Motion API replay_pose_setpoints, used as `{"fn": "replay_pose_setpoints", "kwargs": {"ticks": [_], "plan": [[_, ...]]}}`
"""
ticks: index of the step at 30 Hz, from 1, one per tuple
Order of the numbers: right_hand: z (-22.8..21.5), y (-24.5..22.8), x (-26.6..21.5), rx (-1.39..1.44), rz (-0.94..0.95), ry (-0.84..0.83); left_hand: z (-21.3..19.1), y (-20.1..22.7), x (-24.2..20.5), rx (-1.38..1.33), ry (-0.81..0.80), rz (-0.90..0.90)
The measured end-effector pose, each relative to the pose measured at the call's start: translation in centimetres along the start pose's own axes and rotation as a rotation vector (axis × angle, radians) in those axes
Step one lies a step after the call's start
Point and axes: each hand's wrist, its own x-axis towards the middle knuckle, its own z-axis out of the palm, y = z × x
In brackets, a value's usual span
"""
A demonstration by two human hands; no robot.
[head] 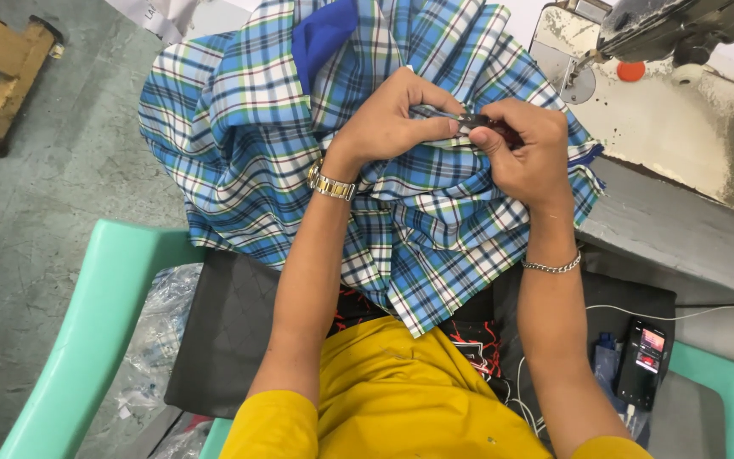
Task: Trimming loose threads from a plaid garment using thread snips at a sewing workstation.
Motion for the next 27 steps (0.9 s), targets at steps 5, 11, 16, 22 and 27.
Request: {"fn": "replay_pose_setpoints", "kwargs": {"ticks": [5, 11, 16, 22, 27], "plan": [[0.10, 0.07, -0.12, -0.012, -0.029, 0.036, -0.13, -0.05, -0.06, -0.045, -0.017, 0.071], [-0.05, -0.23, -0.17, -0.007, -0.004, 0.032, -0.05, -0.15, -0.22, -0.063, 0.034, 0.048], [-0.02, -0.29, -0.05, 0.003, -0.013, 0.016, -0.02, -0.43, -0.24, -0.077, 0.038, 0.057], [0.08, -0.02, -0.12, -0.015, -0.039, 0.015, 0.01, -0.46, -0.24, -0.048, 0.048, 0.068], [0.17, -0.08, -0.10, -0.010, -0.041, 0.019, -0.06, -0.28, -0.30, -0.029, 0.051, 0.076]]}}
